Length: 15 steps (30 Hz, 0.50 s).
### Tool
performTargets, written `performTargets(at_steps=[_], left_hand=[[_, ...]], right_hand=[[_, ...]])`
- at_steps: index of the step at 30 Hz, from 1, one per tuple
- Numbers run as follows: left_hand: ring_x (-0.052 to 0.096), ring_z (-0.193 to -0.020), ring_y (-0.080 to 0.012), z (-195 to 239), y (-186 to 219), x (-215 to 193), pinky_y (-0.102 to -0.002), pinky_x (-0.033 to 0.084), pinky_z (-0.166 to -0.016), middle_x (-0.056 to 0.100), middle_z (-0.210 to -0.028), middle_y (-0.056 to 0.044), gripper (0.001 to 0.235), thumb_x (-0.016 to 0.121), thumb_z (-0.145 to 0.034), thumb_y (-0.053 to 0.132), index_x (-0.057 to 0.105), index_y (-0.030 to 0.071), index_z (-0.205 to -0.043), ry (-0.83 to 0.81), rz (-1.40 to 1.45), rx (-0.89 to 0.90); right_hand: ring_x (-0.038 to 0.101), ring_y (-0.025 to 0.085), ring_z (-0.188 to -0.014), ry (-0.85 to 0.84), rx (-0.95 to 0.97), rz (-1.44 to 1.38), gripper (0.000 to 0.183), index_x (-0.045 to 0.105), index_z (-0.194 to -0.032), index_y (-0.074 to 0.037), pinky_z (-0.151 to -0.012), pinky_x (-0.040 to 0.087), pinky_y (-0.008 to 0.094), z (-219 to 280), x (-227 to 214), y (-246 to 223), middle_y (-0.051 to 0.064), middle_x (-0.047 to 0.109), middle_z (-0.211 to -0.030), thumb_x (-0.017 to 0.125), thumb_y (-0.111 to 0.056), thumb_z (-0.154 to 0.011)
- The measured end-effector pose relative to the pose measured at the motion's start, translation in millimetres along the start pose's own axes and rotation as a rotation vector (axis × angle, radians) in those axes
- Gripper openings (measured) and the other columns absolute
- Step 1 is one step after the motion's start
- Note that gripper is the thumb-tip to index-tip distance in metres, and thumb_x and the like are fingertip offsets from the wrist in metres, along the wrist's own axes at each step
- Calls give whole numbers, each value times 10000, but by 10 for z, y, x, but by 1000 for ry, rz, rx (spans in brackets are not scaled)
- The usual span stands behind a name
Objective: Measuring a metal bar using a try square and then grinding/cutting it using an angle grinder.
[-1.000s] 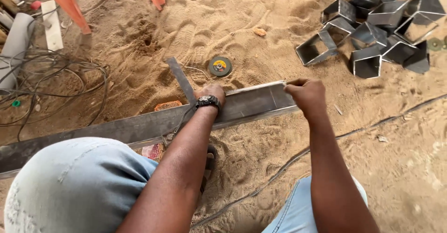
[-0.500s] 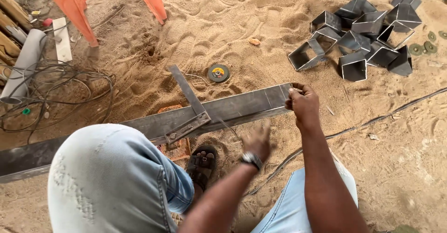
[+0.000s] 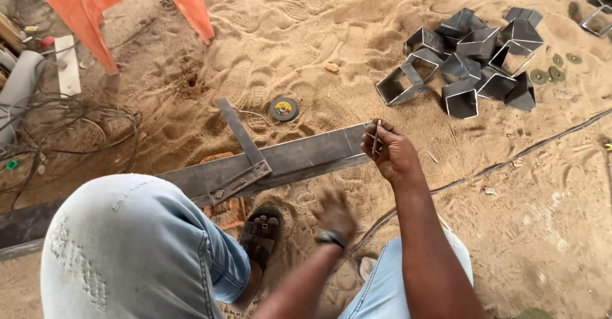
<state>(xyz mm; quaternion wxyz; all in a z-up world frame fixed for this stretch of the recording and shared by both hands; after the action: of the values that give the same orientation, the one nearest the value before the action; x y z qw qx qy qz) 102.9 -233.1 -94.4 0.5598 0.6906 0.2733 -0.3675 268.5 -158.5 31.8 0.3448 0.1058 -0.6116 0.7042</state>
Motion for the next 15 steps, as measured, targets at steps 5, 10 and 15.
performTargets(at_steps=[5,10,15], left_hand=[[419,-1310,-291,-845,-787,-819,-567,447,-992,423,-1386,-128,775,778,-765,160,341,199,-1404,298,-565,68],[487,-1205,-269,-833,-1162,-1598,-471,481,-960,483,-1270,-121,702,663,-921,79,309,234,-1508,-179,-611,-511],[550,-1175,-260,-934,-1660,-1394,-497,513,-941,535,-1254,-93,233,537,-1056,264,582,156,-1259,-33,-708,-299]], right_hand=[[715,205,-854,52,5,1,223,632,-1220,-42,-782,634,381,-6,79,-116,104,738,-974,529,-119,-1037],[721,210,-824,172,27,-21,243,632,-1226,-3,-741,643,353,-29,30,-70,135,745,-959,537,-100,-1025],[735,197,-811,231,37,9,249,631,-1238,17,-704,657,332,-3,121,-138,133,747,-968,581,-82,-1015]])
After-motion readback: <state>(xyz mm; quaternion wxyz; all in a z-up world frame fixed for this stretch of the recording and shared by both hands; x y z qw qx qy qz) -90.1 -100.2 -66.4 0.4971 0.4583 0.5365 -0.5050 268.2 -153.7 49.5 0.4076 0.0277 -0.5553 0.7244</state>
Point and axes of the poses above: each hand's wrist, its own z-axis away from the middle knuckle, its own x-axis out of the palm, y = z × x, the point moved 1 cm from there along -z, towards the middle knuckle
